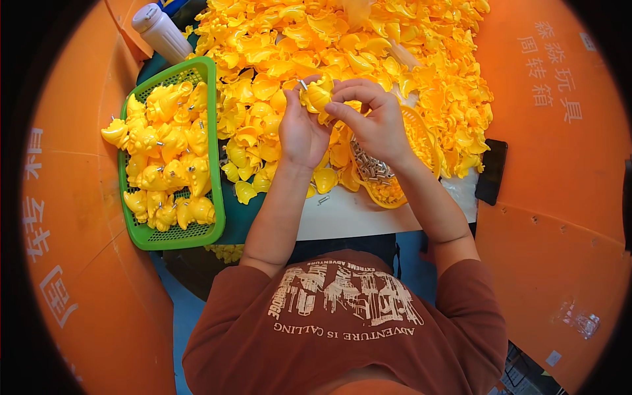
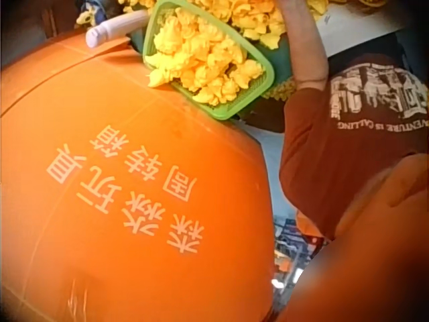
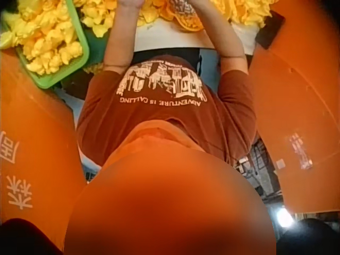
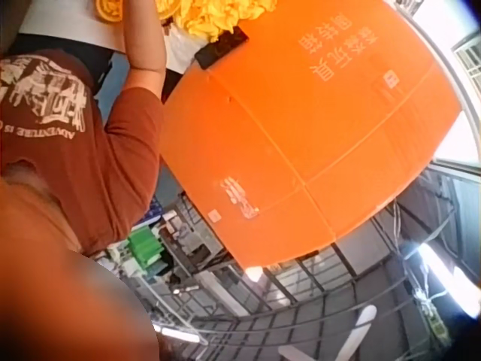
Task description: Assemble toy ducks by inserting metal squeaker components into their bases.
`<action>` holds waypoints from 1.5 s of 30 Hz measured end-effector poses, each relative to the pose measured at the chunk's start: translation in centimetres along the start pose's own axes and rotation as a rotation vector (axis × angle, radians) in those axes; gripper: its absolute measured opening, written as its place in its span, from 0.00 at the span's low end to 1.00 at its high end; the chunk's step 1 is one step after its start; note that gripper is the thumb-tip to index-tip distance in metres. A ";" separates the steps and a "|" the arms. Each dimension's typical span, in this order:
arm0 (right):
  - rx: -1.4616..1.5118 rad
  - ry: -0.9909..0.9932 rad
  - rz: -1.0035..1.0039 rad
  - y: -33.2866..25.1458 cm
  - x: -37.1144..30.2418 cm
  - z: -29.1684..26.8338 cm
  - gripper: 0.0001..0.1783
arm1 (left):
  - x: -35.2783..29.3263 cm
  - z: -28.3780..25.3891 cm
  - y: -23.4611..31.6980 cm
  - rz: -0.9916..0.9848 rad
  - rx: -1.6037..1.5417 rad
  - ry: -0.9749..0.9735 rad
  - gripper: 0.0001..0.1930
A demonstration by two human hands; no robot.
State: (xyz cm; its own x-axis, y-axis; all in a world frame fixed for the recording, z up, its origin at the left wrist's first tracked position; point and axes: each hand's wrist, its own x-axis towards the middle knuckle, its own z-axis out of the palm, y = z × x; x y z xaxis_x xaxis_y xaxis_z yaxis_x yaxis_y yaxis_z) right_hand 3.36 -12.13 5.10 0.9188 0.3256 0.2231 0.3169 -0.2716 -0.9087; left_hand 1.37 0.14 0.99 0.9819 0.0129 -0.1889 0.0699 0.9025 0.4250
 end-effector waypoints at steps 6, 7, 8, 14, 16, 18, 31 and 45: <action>-0.185 0.041 -0.152 0.8 0.1 0.8 0.07 | 0.1 -0.4 0.3 -0.055 -0.066 -0.031 0.25; -0.147 0.019 -0.133 0.9 0.0 0.8 0.06 | 0.1 -0.4 0.2 -0.060 -0.078 -0.060 0.26; -0.149 0.015 -0.132 1.0 0.0 0.8 0.06 | 0.1 -0.4 0.1 -0.066 -0.090 -0.089 0.26; -0.250 -0.006 -0.150 0.9 0.2 0.9 0.06 | 0.0 -0.4 0.2 -0.065 -0.038 -0.036 0.26; -0.335 -0.018 -0.163 0.6 0.2 0.8 0.05 | -0.1 -0.5 0.3 -0.061 -0.020 -0.052 0.26; -0.351 -0.008 -0.186 0.5 0.2 0.7 0.05 | 0.0 -0.4 0.2 -0.063 -0.002 -0.069 0.26; -0.407 0.023 -0.220 -0.5 -0.1 1.0 0.04 | 0.1 -0.4 -0.2 0.024 0.005 -0.095 0.26; -0.314 -0.006 -0.254 0.0 -0.3 1.1 0.03 | -0.2 -0.2 0.0 -0.034 -0.088 -0.124 0.26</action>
State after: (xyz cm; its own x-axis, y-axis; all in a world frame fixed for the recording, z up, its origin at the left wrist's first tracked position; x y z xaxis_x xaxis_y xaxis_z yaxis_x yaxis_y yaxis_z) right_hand 2.83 -11.27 4.65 0.8007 0.4229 0.4242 0.5913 -0.4447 -0.6728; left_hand 1.16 0.22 0.82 0.9938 -0.0667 -0.0885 0.0931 0.9357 0.3404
